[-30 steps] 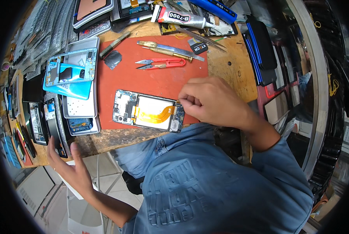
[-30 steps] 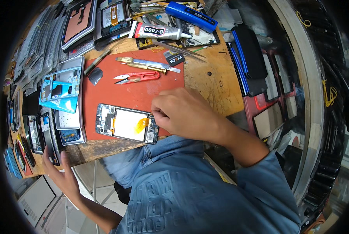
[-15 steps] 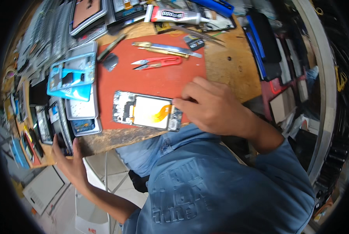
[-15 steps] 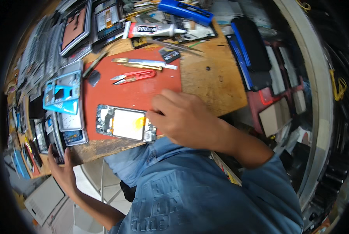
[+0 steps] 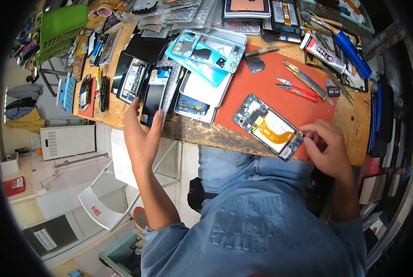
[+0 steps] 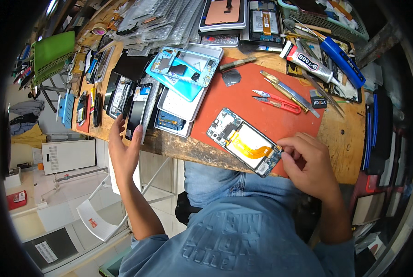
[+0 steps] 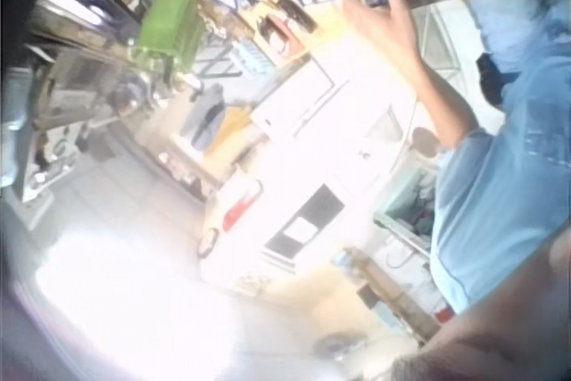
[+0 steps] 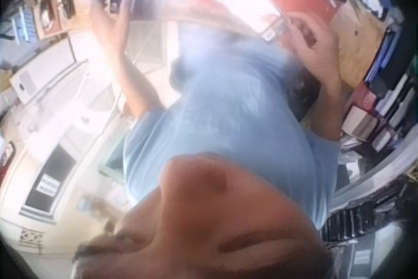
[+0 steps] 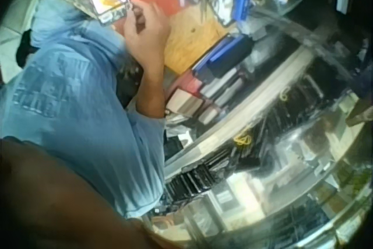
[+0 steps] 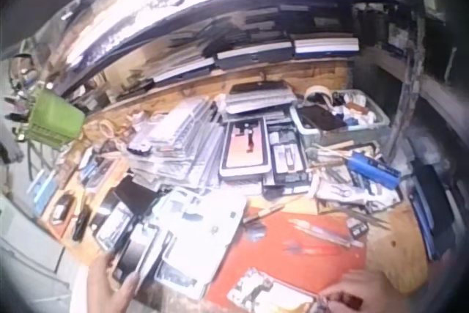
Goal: The person handles several smartphones and internal components on a cluttered workbench. They pick up a black phone, inspect its screen, and place it down. They then handle a disassembled phone with exposed ribbon cables, using tweezers to adjust internal parts. The person repeatedly picks up and sets down various phones and parts throughout the clip.
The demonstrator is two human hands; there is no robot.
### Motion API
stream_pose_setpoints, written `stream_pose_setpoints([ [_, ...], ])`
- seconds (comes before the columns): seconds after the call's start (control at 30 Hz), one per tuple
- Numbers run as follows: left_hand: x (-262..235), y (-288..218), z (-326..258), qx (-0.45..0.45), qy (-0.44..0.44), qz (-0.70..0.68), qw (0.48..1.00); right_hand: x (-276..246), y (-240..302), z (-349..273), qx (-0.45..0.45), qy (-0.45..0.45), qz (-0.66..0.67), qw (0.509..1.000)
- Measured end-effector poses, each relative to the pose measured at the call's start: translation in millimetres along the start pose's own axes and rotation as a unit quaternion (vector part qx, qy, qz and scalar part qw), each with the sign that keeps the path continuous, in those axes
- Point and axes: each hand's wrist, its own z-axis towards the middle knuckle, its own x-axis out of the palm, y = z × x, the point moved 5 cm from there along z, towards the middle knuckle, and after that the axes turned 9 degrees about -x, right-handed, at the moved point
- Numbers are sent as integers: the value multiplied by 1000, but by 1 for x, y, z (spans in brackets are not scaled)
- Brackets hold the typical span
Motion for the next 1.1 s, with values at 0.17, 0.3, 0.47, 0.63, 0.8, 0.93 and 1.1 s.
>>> stream_pose_setpoints([
  [0.17, 0, -13, 18, 2, 32, 55, 998, -9, -15, -19, 13, -117, 78, 990],
  [0.3, -12, -15, 15, 7, 6, 86, 996, -16, -14, -26, 5, -157, 68, 985],
  [0.47, -43, -10, -25, -33, -13, -91, 995, -16, -1, -23, -1, -151, 76, 986],
  [0.63, 37, -59, -64, -50, 321, -672, 665, 24, 23, 14, -57, -65, 147, 985],
  [0.8, 111, -115, -95, -159, 481, -758, 412, 44, 23, 65, 31, -71, 467, 881],
  [0.93, 122, -126, -97, -99, 472, -655, 582, 27, 0, 71, -3, -76, 368, 927],
  [1.1, 122, -127, -95, -25, 480, -532, 698, 12, -2, 67, 6, -87, 351, 932],
])
